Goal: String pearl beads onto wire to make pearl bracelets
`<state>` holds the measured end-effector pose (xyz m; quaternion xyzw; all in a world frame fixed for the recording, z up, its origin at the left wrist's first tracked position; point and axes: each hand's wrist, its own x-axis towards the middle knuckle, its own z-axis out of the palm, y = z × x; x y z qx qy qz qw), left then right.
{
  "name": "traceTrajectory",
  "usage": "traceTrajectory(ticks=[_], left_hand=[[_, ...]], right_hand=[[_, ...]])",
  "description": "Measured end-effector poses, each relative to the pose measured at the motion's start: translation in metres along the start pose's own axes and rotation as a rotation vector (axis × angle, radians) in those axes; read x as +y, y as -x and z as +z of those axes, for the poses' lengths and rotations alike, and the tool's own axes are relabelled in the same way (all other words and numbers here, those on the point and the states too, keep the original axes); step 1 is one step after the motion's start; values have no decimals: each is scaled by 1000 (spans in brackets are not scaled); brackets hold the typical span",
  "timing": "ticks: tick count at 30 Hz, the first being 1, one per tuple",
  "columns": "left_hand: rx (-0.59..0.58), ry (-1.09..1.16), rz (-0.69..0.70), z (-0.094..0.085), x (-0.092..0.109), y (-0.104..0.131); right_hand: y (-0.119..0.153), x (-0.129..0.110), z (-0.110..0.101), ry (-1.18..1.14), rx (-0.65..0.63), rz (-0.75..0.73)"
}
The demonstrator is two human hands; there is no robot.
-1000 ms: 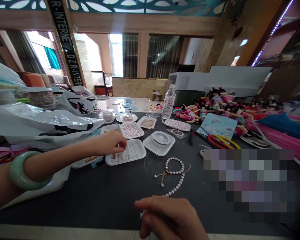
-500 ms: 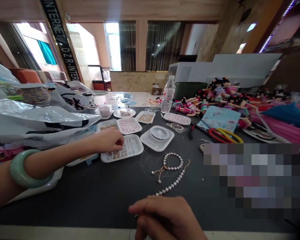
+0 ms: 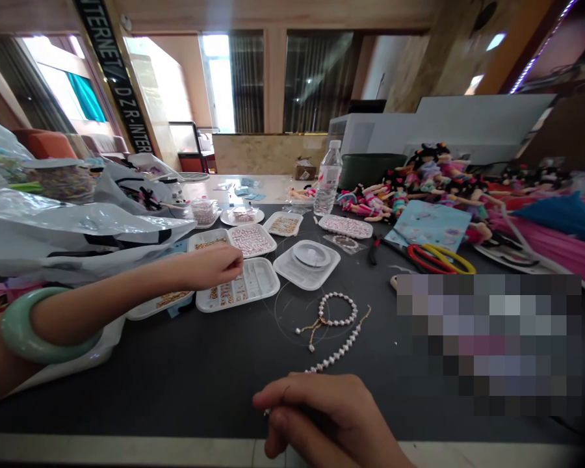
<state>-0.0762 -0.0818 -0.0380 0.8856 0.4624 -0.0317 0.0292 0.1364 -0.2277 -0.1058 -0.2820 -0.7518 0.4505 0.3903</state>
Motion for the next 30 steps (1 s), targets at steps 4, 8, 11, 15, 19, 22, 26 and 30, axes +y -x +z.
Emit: traceTrajectory(ticks=[4,8,11,15,19,22,26,30], left_hand=[[27,136,-68,-10,6,9],[14,319,-132,-14,10,20],[-25,460,-149,-12,12,28],[-56,556,-138,-8,13,34],[-61,534,-129,-4,7,30],[-33,359,-118,-2,4,24],[-29,186,-95,0,5,14],[-51,132,-54,4,4,6]], right_hand=[[-1,1,0,-28,-1,13],[0,1,0,-30,-17,45],[0,0,0,-22,-6,43],[0,-1,2,-29,3,49],[-2,-4,3,-31,15,41],[-3,-4,3,-28,21,39],[-4,-4,2,-4,11,35],[-4,-4,1,3,5,18]])
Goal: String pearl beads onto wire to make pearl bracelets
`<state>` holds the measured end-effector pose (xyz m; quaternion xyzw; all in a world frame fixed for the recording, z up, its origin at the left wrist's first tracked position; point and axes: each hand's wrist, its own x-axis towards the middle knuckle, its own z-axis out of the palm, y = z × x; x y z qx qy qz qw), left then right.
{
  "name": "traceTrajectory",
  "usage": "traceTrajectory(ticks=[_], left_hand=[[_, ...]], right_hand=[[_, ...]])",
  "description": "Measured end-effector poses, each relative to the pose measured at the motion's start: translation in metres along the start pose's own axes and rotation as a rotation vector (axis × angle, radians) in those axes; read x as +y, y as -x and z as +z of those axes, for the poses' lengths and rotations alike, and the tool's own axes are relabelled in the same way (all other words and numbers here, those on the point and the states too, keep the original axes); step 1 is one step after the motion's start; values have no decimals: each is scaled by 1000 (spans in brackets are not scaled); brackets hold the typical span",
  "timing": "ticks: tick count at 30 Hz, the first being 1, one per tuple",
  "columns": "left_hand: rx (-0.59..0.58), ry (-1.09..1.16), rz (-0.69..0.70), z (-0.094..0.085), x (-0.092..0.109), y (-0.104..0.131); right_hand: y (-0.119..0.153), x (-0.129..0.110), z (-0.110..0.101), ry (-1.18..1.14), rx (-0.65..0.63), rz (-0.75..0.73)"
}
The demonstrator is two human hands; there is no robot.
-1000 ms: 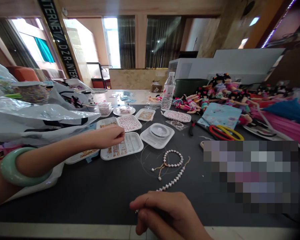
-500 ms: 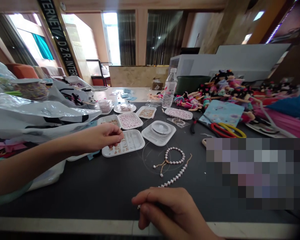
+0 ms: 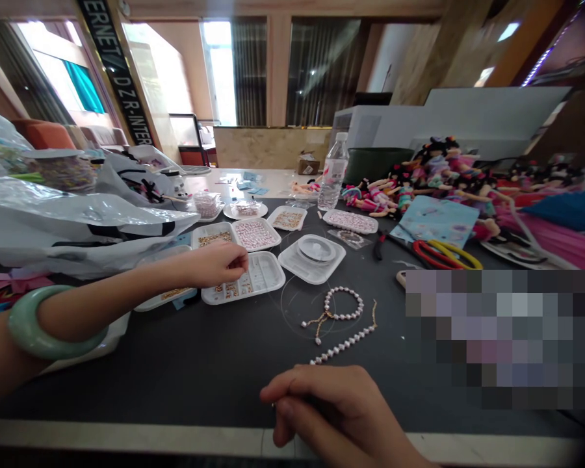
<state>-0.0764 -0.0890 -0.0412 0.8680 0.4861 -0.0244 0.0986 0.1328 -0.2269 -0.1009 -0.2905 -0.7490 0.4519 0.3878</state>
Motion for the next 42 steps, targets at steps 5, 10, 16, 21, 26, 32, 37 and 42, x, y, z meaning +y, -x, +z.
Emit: traceTrajectory(ticks=[5,10,16,21,26,32,37,42], left_hand=[[-7,-67,67,4,-4,-7],[25,-86,112,4,-9,-9],[43,-135,108,-2,-18,-11],[36,-177,124,1,-21,-14],[49,-193,99,1,-20,-15],[29,-184,96,2,-24,-17],[28,-184,99,2,-23,-18],[12,-185,111,2,-21,-17]], right_hand=[[0,0,-1,9,-9,-19],[0,2,0,-1,-11,-25],[0,-1,1,-10,4,-44],[-1,-2,1,-5,5,-44],[-2,-2,1,6,0,-56],[-2,-1,1,14,6,-65],[-1,-1,0,21,6,-78],[-2,0,0,29,3,-77]])
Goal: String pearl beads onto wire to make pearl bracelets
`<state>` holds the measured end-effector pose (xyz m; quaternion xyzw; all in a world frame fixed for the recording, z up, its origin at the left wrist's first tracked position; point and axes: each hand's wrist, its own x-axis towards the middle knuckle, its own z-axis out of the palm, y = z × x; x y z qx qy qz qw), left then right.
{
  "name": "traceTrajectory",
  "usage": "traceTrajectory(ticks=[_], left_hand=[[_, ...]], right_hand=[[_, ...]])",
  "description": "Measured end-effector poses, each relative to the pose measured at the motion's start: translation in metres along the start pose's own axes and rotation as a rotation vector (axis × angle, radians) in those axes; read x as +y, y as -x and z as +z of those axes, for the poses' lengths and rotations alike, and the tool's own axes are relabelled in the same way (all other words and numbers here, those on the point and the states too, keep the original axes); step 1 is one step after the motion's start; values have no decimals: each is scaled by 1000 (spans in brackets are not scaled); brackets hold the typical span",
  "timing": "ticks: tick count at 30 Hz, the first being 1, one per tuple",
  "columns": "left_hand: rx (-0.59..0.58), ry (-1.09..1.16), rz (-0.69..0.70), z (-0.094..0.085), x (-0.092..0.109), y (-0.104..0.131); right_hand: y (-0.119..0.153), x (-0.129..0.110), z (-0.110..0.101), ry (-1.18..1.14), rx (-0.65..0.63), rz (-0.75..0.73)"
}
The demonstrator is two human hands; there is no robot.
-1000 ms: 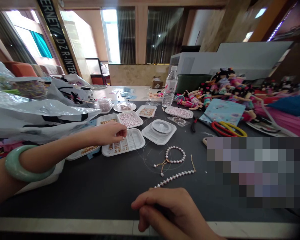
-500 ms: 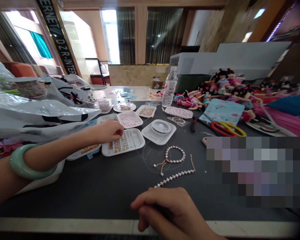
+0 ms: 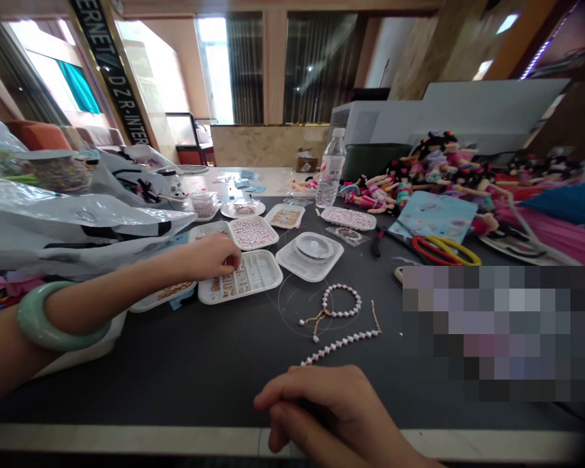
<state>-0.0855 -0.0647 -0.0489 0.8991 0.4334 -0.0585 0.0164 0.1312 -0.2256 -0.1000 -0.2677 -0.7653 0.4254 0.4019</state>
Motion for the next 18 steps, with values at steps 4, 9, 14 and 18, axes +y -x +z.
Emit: traceTrajectory(ticks=[4,9,14,18], left_hand=[[2,3,10,0,1,0],[2,20,21,-1,1,1],[1,42,33,-1,1,2],[4,48,22,-1,1,1]], right_hand=[[-1,0,0,2,-1,-6],[0,-1,1,18,-5,2],[2,0,0,33,-16,4],[3,2,1,39,-24,8]])
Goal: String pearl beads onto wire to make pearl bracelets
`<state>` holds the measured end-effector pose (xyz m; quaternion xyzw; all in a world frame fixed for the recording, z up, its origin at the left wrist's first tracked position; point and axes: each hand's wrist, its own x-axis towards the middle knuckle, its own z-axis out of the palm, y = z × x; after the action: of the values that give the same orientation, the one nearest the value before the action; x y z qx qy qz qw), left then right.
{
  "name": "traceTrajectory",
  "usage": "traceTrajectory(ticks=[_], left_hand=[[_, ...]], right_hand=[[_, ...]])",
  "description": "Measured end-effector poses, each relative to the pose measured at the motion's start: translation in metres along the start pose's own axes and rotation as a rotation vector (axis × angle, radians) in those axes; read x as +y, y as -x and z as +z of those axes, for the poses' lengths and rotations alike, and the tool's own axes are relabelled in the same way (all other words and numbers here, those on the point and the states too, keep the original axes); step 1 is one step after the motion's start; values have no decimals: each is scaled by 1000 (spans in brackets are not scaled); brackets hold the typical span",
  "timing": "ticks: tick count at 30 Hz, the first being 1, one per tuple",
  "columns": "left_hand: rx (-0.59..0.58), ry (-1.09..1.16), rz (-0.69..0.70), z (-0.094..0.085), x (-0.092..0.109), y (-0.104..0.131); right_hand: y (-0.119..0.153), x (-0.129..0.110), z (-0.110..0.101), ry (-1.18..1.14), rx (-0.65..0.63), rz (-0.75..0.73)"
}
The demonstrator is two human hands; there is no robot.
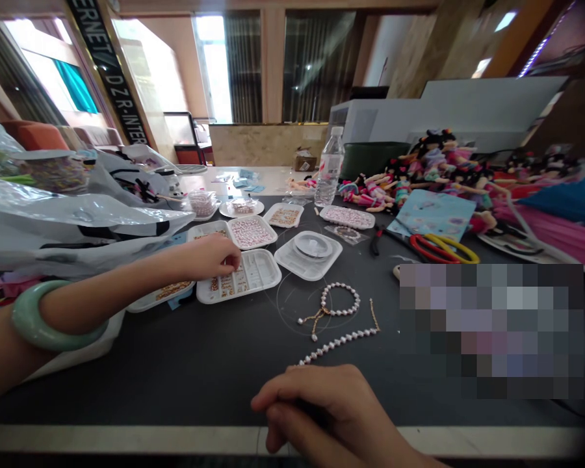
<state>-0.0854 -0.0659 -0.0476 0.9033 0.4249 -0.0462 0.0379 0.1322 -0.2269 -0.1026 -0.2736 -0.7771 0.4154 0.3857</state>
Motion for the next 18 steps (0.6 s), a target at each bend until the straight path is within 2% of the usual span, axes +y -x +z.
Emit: traceTrajectory(ticks=[12,18], left_hand=[[-64,5,-69,-3,1,-9],[-67,-15,-38,-2,2,-12]], right_hand=[[-1,0,0,11,-18,-7],[0,-1,0,-4,-6,-15]])
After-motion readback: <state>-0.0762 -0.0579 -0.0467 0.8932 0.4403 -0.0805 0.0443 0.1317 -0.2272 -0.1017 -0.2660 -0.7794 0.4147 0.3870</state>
